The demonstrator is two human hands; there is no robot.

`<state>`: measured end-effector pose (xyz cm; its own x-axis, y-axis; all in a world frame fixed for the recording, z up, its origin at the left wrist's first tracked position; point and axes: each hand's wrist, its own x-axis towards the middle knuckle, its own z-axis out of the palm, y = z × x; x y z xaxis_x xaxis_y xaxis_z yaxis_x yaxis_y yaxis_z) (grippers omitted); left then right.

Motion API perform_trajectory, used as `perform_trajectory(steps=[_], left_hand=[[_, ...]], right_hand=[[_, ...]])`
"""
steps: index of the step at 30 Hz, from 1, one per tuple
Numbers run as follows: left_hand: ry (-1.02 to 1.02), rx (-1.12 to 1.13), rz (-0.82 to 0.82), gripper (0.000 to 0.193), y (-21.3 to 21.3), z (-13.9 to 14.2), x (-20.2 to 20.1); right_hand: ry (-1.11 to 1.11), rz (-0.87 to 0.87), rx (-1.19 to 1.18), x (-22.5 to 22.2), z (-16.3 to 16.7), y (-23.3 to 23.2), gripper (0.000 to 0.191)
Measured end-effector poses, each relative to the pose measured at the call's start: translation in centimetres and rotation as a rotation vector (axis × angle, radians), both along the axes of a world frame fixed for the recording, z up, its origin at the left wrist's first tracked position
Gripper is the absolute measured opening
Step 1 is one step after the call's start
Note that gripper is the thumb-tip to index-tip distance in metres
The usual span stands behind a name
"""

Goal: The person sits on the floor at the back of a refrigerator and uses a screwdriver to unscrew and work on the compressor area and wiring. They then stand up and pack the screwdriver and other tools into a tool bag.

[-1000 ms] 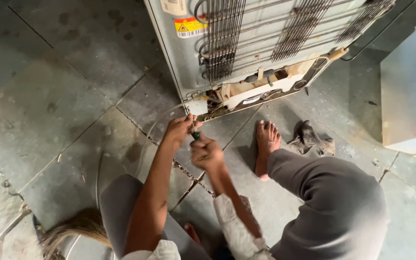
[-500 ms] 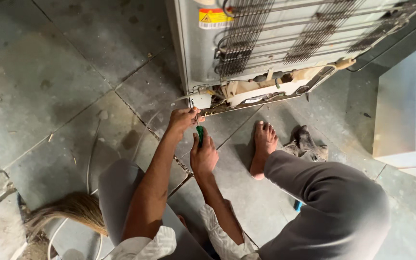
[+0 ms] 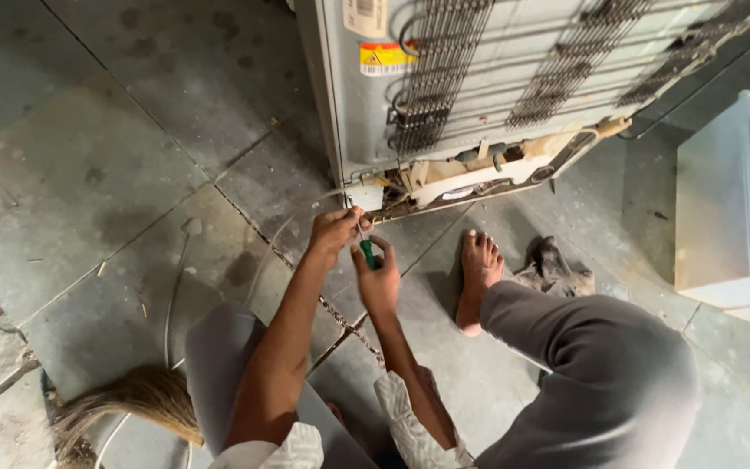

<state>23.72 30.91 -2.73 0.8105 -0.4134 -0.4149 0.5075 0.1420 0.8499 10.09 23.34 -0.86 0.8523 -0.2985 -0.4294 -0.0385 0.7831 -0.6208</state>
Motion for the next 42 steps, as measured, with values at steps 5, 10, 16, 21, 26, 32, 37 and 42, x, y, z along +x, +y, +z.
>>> perform_trajectory(steps=[5, 10, 16, 21, 26, 32, 37, 42], left_hand=[[-0.152, 0.159, -0.055, 0.03, 0.1, -0.7, 0.9], [-0.594, 0.43, -0.08, 0.026, 2.7, -0.5, 2.7], [-0.709, 0.738, -0.183, 0.025, 5.5, 2.6, 0.8], [-0.656, 0.963, -0.504, 0.042, 7.0, 6.2, -1.8], [-0.605, 1.115, -0.826, 0.052, 8.2, 8.2, -3.3], [-0.524, 1.116, -0.818, 0.056, 9.2, 7.8, -3.2], [-0.476, 1.241, -0.896, 0.056, 9.5, 6.7, -2.6], [-0.463, 1.205, -0.873, 0.057, 8.6, 6.2, -2.4]], right_hand=[[0.087, -0.184, -1.007, -0.4, 1.5, 1.8, 0.035], [0.071, -0.013, 0.077, 0.7, 1.3, 0.7, 0.038], [-0.002, 0.068, 0.341, 0.4, 0.1, -0.1, 0.034], [0.179, -0.07, -1.39, 0.5, -0.1, 1.2, 0.036], [0.058, 0.098, -0.559, 1.1, -1.0, 0.1, 0.036], [-0.231, 0.224, 0.644, 0.8, -2.2, -3.1, 0.019], [0.057, 0.08, -0.06, 0.6, 0.3, -2.3, 0.032], [0.19, 0.07, -0.972, 0.6, 2.6, 0.1, 0.036]])
